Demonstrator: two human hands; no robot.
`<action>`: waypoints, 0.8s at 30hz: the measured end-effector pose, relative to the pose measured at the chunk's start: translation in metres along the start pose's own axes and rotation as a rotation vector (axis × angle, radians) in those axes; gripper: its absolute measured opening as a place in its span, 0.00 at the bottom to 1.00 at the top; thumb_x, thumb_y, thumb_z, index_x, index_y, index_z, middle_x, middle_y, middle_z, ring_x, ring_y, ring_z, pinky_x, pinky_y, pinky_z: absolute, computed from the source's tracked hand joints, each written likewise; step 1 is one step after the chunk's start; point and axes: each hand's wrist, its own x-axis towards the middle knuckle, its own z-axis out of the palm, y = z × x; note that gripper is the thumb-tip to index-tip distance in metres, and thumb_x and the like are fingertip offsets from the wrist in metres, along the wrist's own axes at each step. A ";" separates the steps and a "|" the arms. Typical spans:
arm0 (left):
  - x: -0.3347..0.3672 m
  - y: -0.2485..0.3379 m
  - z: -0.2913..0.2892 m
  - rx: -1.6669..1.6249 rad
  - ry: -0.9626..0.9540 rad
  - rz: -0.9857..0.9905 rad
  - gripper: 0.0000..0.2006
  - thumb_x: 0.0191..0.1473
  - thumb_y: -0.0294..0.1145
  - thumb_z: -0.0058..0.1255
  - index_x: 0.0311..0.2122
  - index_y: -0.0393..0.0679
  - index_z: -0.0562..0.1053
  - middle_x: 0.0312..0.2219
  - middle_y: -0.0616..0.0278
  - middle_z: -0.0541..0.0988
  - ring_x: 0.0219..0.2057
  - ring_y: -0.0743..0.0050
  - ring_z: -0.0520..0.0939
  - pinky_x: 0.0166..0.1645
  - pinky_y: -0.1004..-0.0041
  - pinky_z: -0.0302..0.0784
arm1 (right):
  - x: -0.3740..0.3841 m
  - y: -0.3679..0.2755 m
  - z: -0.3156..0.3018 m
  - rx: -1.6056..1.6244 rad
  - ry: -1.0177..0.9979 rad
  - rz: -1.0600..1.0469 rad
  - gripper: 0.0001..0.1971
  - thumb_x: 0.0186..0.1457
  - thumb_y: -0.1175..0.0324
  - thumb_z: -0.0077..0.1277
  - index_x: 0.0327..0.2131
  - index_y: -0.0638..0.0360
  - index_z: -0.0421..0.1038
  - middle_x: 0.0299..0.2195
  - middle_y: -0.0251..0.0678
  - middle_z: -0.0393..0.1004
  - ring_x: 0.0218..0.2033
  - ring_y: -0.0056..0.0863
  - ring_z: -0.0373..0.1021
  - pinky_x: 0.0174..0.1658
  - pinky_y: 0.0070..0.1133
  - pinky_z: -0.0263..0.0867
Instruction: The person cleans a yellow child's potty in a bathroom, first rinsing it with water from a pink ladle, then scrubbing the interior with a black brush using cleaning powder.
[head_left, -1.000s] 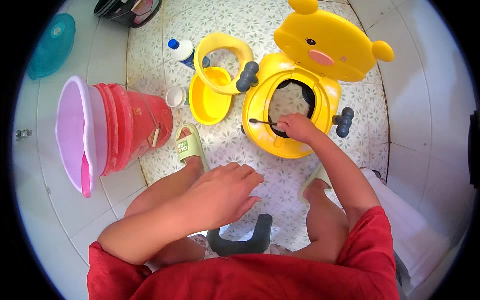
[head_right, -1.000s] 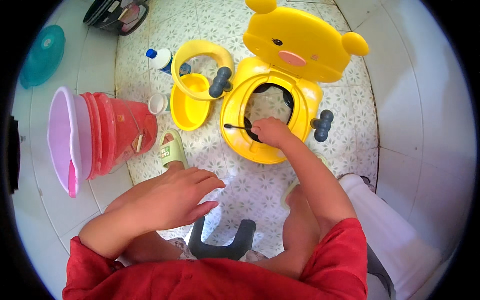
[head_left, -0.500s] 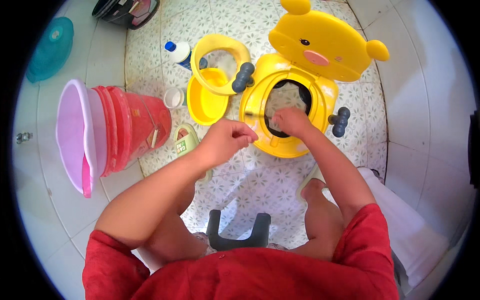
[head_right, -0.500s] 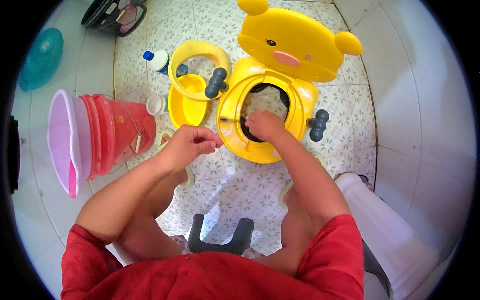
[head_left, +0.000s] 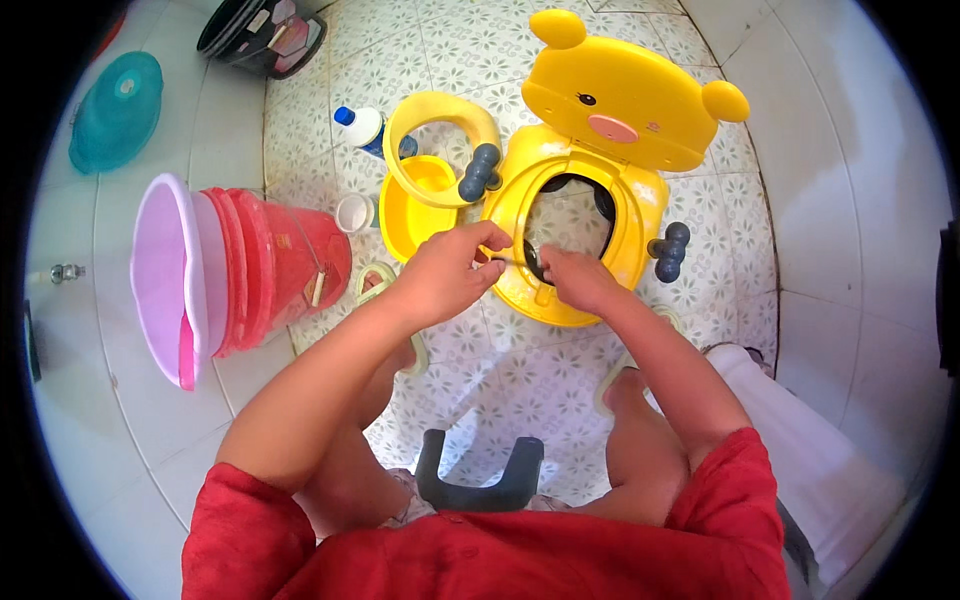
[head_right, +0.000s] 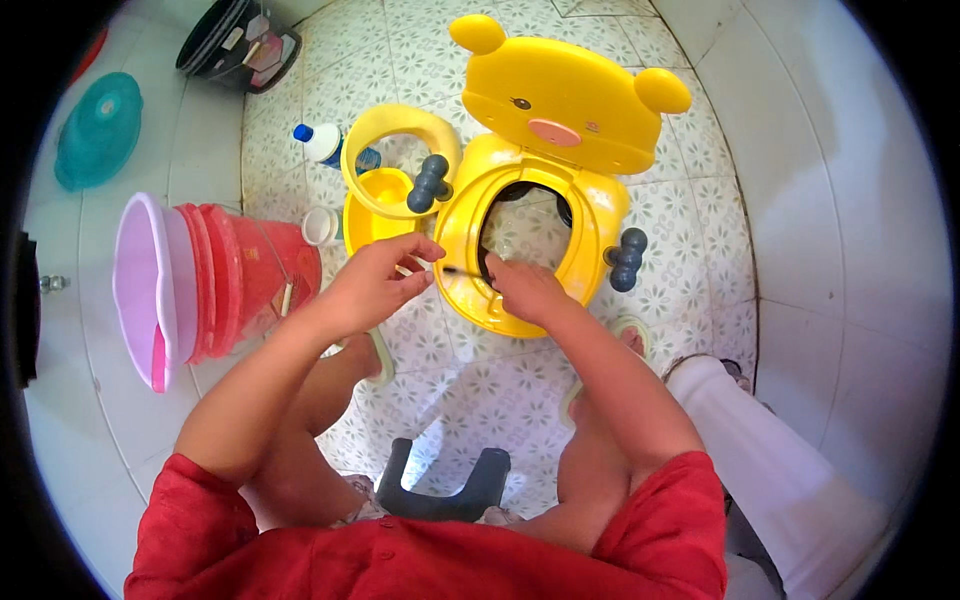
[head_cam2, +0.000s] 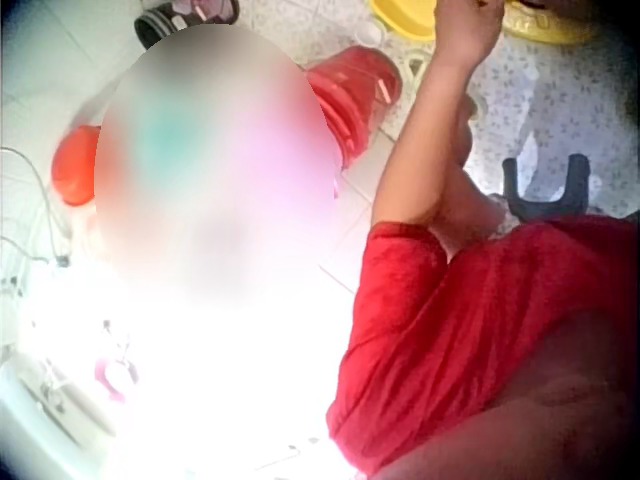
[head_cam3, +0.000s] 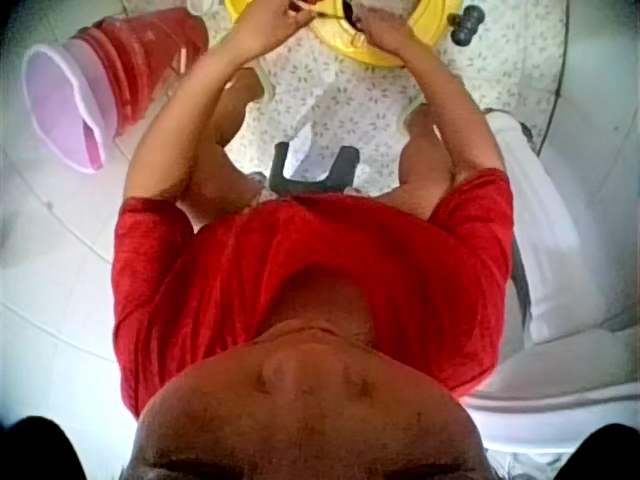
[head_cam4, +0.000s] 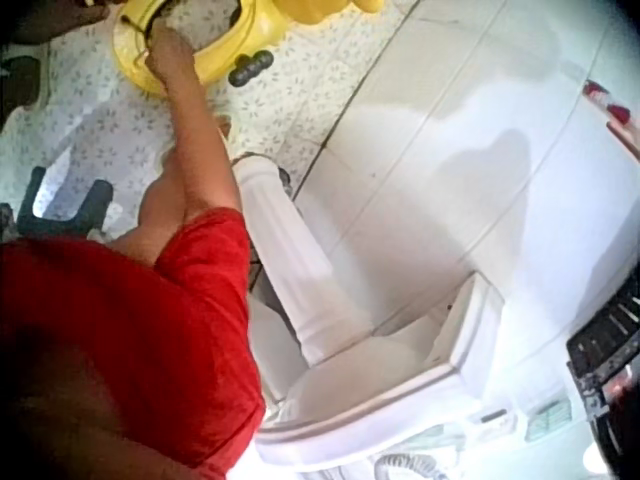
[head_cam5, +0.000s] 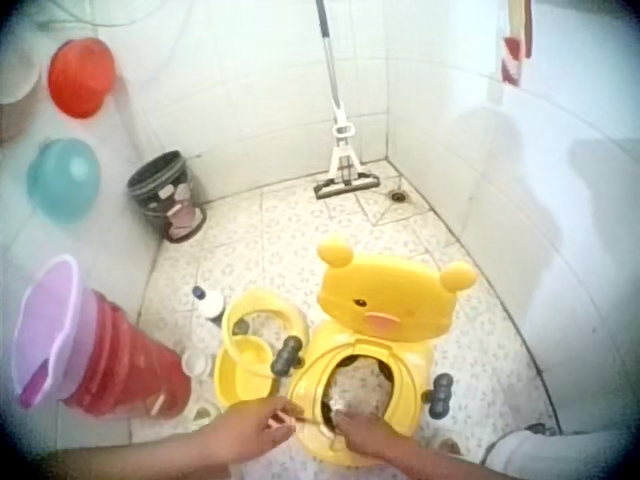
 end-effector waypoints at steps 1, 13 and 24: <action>-0.006 0.015 -0.006 -0.055 -0.010 -0.017 0.12 0.51 0.25 0.49 0.42 0.37 0.71 0.36 0.63 0.76 0.35 0.77 0.76 0.41 0.75 0.73 | 0.003 0.001 -0.001 -0.063 0.130 -0.015 0.10 0.50 0.72 0.44 0.38 0.56 0.61 0.34 0.47 0.72 0.38 0.48 0.69 0.37 0.39 0.63; -0.054 0.026 -0.039 -0.059 0.383 0.118 0.08 0.50 0.24 0.49 0.37 0.39 0.72 0.31 0.61 0.77 0.33 0.76 0.77 0.40 0.74 0.73 | -0.014 0.007 -0.010 -0.044 -0.108 -0.131 0.05 0.46 0.73 0.46 0.30 0.58 0.68 0.30 0.43 0.72 0.33 0.46 0.69 0.35 0.35 0.64; -0.044 0.010 -0.044 -0.311 0.373 0.036 0.06 0.49 0.22 0.46 0.34 0.37 0.72 0.30 0.61 0.78 0.31 0.75 0.78 0.38 0.76 0.73 | -0.008 0.010 -0.005 -0.005 -0.034 -0.124 0.05 0.47 0.72 0.48 0.31 0.56 0.70 0.27 0.42 0.74 0.33 0.45 0.70 0.35 0.35 0.65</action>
